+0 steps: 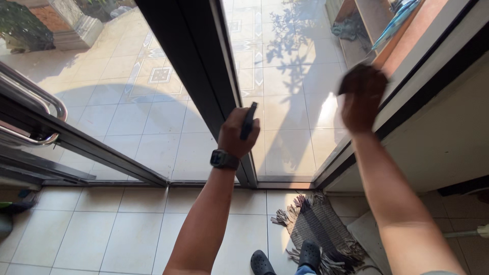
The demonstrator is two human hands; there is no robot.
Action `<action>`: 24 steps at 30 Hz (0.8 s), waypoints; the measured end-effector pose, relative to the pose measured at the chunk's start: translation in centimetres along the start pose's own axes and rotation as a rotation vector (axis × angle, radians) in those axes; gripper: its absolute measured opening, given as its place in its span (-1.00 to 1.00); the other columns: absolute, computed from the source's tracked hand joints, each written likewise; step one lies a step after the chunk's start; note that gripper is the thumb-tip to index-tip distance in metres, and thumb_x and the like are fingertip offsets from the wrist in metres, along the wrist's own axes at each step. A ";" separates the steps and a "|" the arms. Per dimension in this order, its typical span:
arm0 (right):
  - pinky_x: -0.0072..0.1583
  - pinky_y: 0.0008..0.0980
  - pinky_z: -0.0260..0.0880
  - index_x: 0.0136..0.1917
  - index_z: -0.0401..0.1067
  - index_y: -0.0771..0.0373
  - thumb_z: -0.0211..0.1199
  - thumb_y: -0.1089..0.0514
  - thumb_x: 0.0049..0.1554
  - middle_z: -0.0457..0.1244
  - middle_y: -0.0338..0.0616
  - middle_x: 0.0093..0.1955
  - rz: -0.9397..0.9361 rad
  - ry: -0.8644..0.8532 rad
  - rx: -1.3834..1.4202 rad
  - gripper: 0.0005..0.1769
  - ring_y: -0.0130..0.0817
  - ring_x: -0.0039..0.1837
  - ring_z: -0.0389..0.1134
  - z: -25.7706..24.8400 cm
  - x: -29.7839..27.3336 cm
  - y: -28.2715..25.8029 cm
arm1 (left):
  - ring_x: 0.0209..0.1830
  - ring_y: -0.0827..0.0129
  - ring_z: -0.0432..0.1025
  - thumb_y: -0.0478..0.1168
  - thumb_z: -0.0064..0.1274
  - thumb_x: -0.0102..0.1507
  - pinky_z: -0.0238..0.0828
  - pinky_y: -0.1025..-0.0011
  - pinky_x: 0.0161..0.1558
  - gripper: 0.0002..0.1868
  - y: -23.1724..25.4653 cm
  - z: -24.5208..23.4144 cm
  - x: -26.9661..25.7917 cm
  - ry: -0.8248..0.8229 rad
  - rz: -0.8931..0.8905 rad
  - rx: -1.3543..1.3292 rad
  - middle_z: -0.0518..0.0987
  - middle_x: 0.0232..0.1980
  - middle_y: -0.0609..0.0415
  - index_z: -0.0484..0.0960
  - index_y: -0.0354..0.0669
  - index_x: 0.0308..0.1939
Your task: The person sprays liquid from a bottle onto a glass door panel and wipes the surface with a cloth.
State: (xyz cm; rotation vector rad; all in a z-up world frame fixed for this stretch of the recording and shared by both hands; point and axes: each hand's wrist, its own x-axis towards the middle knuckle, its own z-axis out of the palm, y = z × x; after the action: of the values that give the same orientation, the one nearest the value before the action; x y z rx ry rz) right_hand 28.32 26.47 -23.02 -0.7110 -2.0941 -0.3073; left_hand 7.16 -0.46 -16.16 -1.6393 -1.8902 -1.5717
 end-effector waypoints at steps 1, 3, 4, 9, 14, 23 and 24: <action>0.48 0.32 -0.38 0.61 -0.22 0.07 -0.02 0.04 0.37 -0.35 0.26 0.58 0.152 -0.013 -0.039 -0.34 0.39 0.55 -0.38 -0.2 0.5 1.5 | -0.38 0.21 0.47 -0.23 0.00 0.17 0.47 0.32 -0.35 -0.79 0.1 0.1 -0.2 -0.017 0.032 0.018 0.51 -0.29 -0.03 0.49 -0.26 -0.17; 0.51 0.30 -0.34 0.56 -0.39 0.07 -0.18 -0.06 0.33 -0.42 0.18 0.59 0.136 0.126 -0.237 -0.32 0.26 0.58 -0.40 -0.3 3.0 4.1 | -0.39 0.20 0.47 -0.25 -0.01 0.17 0.49 0.31 -0.33 -0.82 -0.1 0.2 -0.2 -0.059 0.061 0.041 0.51 -0.30 -0.03 0.48 -0.26 -0.19; 0.47 0.23 -0.19 0.56 -0.36 0.10 -0.22 -0.07 0.32 -0.35 0.22 0.55 0.134 0.171 -0.235 -0.34 0.22 0.55 -0.28 0.0 4.6 4.7 | -0.39 0.19 0.48 -0.26 -0.01 0.17 0.50 0.30 -0.33 -0.83 0.1 0.3 -0.3 -0.082 0.077 0.052 0.50 -0.31 -0.03 0.47 -0.26 -0.20; 0.21 -0.27 0.46 0.39 0.06 0.29 -0.41 -0.12 0.36 0.17 0.18 0.31 0.207 0.291 0.040 -0.45 -0.21 0.30 0.33 2.6 14.6 2.0 | -0.49 0.23 0.47 -0.27 0.00 0.16 0.48 0.37 -0.42 -0.84 0.3 0.7 -0.7 -0.123 0.075 0.036 0.50 -0.33 -0.01 0.47 -0.26 -0.22; 0.26 -0.04 0.12 0.39 0.19 0.21 -0.20 -0.09 0.37 0.02 0.18 0.36 -0.172 0.516 -0.160 -0.53 -0.02 0.34 0.09 2.8 18.6 -9.6 | -0.51 0.23 0.47 -0.27 0.01 0.16 0.46 0.40 -0.46 -0.84 -0.2 0.1 -1.0 -0.120 0.068 0.011 0.51 -0.33 0.00 0.47 -0.25 -0.22; 0.44 -0.05 -0.18 0.44 0.25 -0.30 0.07 -0.08 0.24 -0.04 -0.36 0.55 -0.722 0.158 -0.356 -0.51 -0.29 0.56 -0.13 3.9 7.1 -12.7 | -0.44 0.21 0.47 -0.26 0.02 0.15 0.47 0.36 -0.38 -0.80 -1.0 0.3 -2.0 -0.107 0.034 0.076 0.51 -0.31 -0.03 0.45 -0.29 -0.20; 0.45 -0.07 -0.24 0.43 0.23 -0.33 0.08 -0.09 0.24 -0.05 -0.39 0.56 -0.725 0.144 -0.376 -0.52 -0.31 0.57 -0.15 4.3 5.7 -11.4 | -0.44 0.21 0.47 -0.26 0.01 0.15 0.48 0.36 -0.37 -0.80 -1.1 0.5 -2.1 -0.118 0.012 0.071 0.51 -0.32 -0.03 0.45 -0.29 -0.20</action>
State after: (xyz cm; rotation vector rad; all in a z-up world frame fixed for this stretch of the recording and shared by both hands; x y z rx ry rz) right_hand 16.13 21.42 -20.42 -0.0943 -2.1059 -1.1357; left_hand 7.26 -1.16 -18.44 -1.7442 -1.9656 -1.4153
